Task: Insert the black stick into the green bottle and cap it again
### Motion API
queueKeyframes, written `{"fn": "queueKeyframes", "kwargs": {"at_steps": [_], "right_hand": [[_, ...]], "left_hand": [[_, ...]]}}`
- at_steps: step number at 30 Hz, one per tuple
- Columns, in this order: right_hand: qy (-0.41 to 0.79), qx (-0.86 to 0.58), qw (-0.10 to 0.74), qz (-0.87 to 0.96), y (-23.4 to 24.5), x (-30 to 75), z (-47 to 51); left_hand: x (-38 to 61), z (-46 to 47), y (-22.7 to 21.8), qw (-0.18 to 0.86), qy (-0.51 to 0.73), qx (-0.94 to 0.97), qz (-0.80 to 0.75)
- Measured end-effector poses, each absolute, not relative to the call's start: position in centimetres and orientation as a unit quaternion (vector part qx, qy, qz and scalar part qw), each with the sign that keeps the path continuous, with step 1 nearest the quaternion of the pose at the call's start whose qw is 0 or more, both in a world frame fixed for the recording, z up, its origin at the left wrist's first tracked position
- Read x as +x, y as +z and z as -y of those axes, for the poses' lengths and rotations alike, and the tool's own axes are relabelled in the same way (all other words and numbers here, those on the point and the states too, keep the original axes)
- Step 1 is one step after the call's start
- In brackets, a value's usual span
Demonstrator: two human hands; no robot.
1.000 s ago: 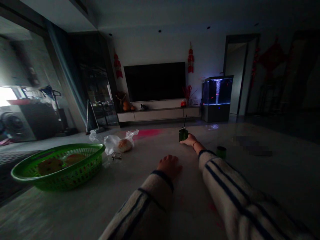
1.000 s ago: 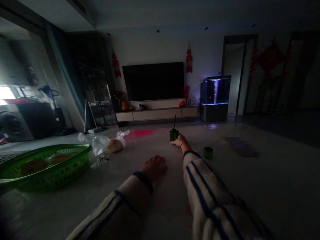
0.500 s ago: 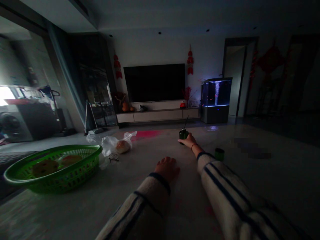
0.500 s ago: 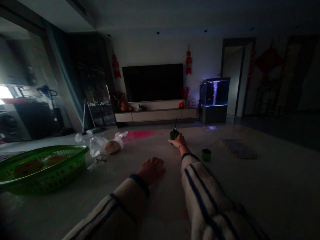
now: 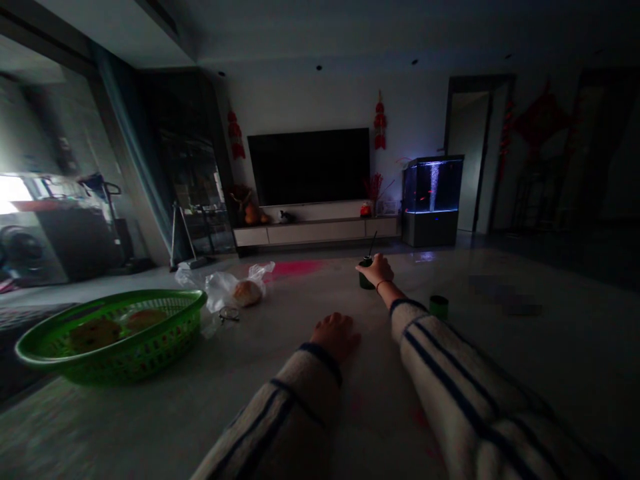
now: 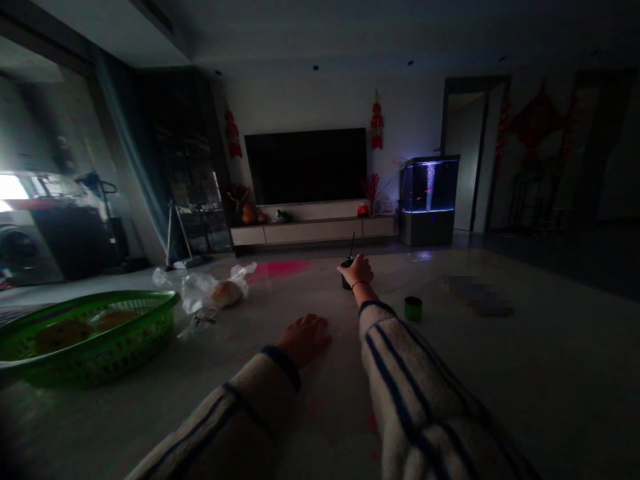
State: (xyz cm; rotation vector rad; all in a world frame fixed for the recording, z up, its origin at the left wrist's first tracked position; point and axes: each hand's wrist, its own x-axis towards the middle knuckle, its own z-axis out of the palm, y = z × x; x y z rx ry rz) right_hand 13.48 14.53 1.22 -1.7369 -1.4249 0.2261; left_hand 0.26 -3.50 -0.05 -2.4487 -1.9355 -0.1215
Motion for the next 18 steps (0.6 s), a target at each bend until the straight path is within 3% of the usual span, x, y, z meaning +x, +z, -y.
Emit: {"fn": "queueKeyframes", "kwargs": {"at_steps": [5,18], "right_hand": [[0.118,-0.669,0.436,0.590,1.1,14.2,-15.1],[0.250,-0.541,0.566,0.570,-1.3,15.9,-17.2]], "left_hand": [[0.3,3.6,0.1,0.011,-0.037,-0.789,0.613],[0.3,3.7,0.4,0.008,-0.038,-0.789,0.613]]}}
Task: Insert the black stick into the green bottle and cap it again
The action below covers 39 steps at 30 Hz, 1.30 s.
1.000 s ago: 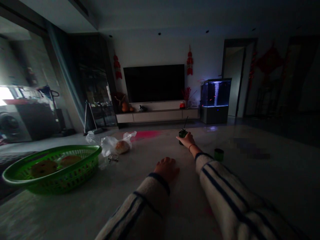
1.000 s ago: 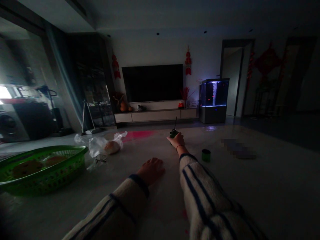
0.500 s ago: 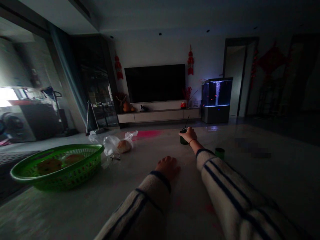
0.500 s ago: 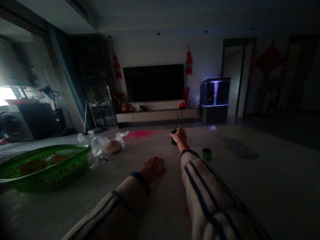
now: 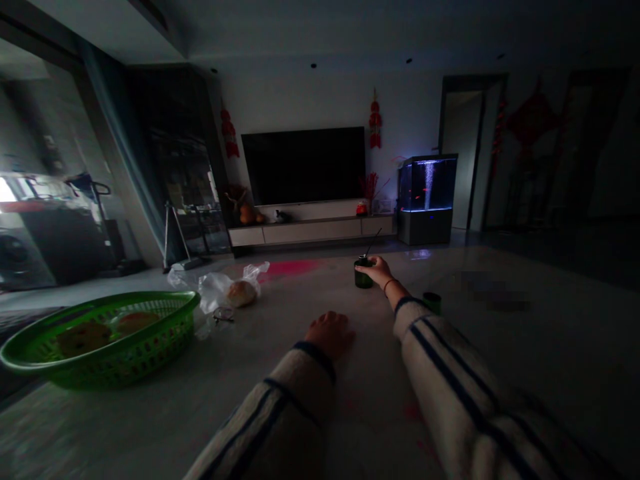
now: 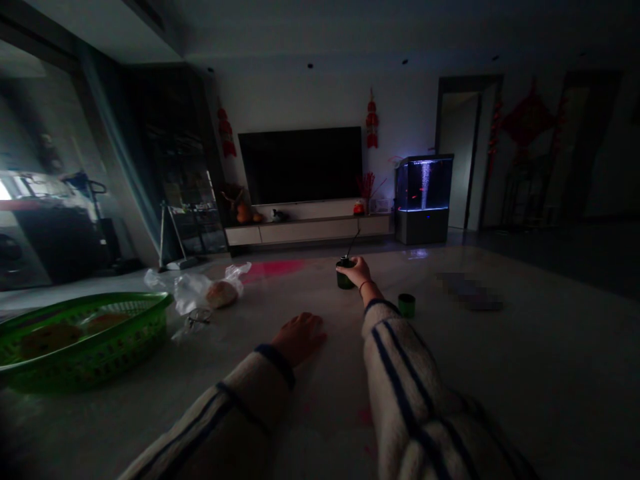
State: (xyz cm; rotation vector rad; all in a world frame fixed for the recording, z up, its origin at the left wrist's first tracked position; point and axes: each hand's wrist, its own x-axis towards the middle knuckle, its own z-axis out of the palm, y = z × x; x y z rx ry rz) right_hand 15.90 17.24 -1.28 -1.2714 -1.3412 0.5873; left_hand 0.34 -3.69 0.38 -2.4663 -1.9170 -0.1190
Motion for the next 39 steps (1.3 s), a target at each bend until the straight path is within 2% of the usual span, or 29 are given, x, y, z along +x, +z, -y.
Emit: {"fn": "queueKeyframes", "kwargs": {"at_steps": [7,11,15,21,26,33,39], "right_hand": [[0.346,-0.459,0.583,0.574,-2.1,16.4,-17.0],[0.363,-0.460,0.583,0.563,-2.2,16.2,-17.1],[0.335,-0.501,0.582,0.546,-1.8,15.3,-17.1],[0.215,-0.591,0.540,0.559,-1.5,14.3,-16.7],[0.271,-0.543,0.566,0.558,-2.0,15.1,-17.5],[0.363,-0.468,0.562,0.577,-2.4,16.3,-17.5],[0.357,-0.458,0.547,0.603,-2.7,16.2,-17.3]], "left_hand": [[0.1,3.1,0.1,0.003,-0.038,-0.790,0.612],[-0.1,2.9,-0.2,0.005,-0.046,-0.791,0.610],[0.0,3.1,-0.2,0.010,-0.048,-0.790,0.611],[0.1,3.2,0.0,0.009,-0.040,-0.788,0.615],[0.1,3.2,0.0,0.011,-0.032,-0.788,0.614],[0.2,3.3,0.1,0.011,-0.025,-0.788,0.616],[0.1,3.3,0.1,0.008,-0.032,-0.788,0.615]]}}
